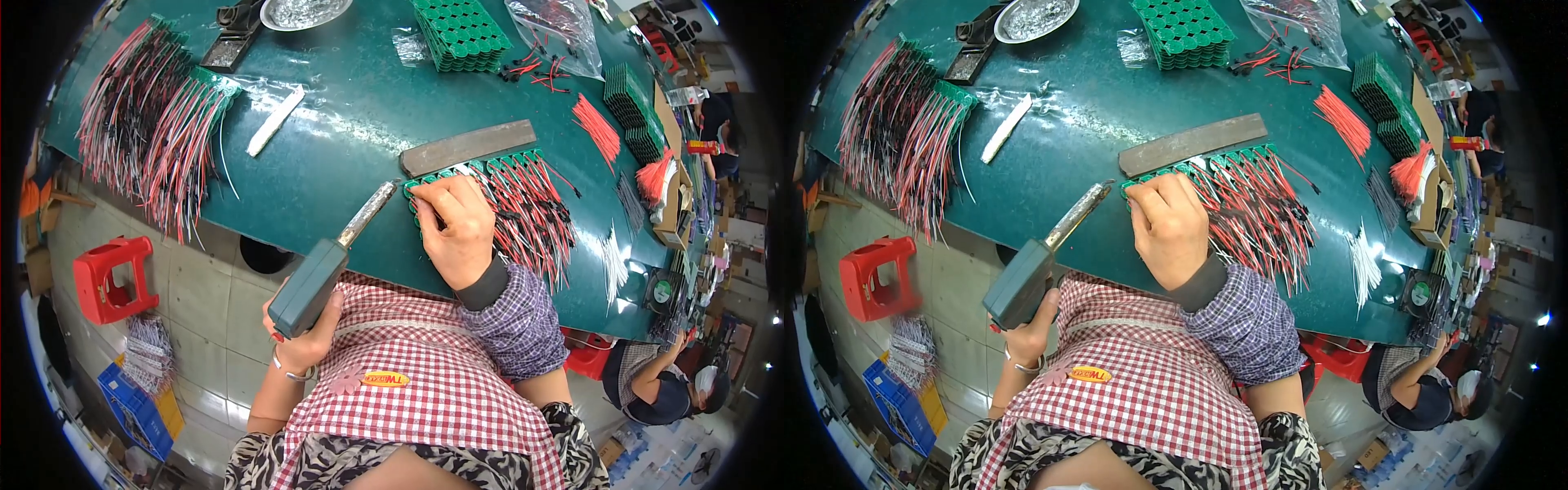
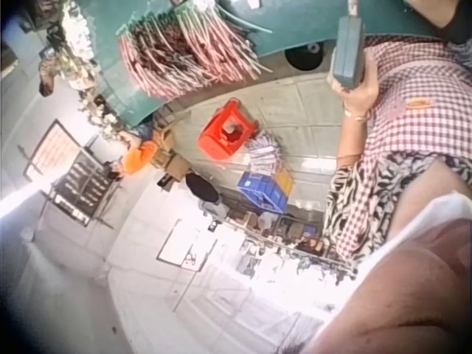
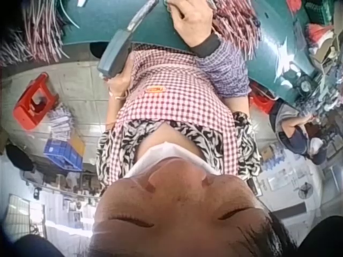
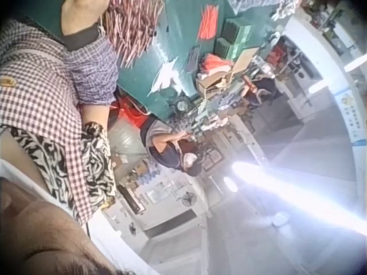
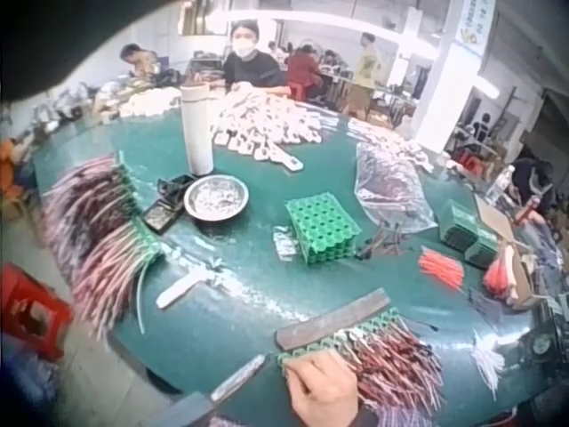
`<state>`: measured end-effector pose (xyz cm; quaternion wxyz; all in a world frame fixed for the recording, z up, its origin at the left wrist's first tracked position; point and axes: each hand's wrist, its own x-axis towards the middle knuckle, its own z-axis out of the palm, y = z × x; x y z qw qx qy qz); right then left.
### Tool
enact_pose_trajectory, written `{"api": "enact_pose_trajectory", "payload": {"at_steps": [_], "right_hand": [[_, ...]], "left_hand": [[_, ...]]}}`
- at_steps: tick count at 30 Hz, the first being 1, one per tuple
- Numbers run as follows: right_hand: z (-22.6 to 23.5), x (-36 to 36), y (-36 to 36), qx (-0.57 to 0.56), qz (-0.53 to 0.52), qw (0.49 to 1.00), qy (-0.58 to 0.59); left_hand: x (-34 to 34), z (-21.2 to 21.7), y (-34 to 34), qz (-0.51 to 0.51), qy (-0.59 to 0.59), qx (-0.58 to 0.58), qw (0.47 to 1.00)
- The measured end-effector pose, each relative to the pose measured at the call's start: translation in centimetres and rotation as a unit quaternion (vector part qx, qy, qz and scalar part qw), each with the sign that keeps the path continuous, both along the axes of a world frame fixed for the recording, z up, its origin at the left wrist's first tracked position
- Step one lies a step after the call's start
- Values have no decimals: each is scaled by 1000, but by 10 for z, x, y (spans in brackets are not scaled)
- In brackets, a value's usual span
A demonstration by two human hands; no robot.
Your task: The person solders red and black wires onto electronic circuit boards for battery components using a soldering iron.
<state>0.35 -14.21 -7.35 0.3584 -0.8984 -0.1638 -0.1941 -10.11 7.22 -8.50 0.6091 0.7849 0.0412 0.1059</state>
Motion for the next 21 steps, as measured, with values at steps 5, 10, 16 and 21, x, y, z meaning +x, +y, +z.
{"api": "enact_pose_trajectory", "payload": {"at_steps": [5,10,16,21], "right_hand": [[-2,0,1,-22,0,1000,-14],[0,-1,1,-38,0,999,-14],[0,-1,1,-43,-5,999,-17],[0,0,1,-42,-5,999,-19]], "left_hand": [[0,-5,3,-43,-38,55,997],[0,-5,2,-50,8,16,999],[-1,-3,3,-59,28,23,998],[-12,-11,6,-41,7,22,999]]}}
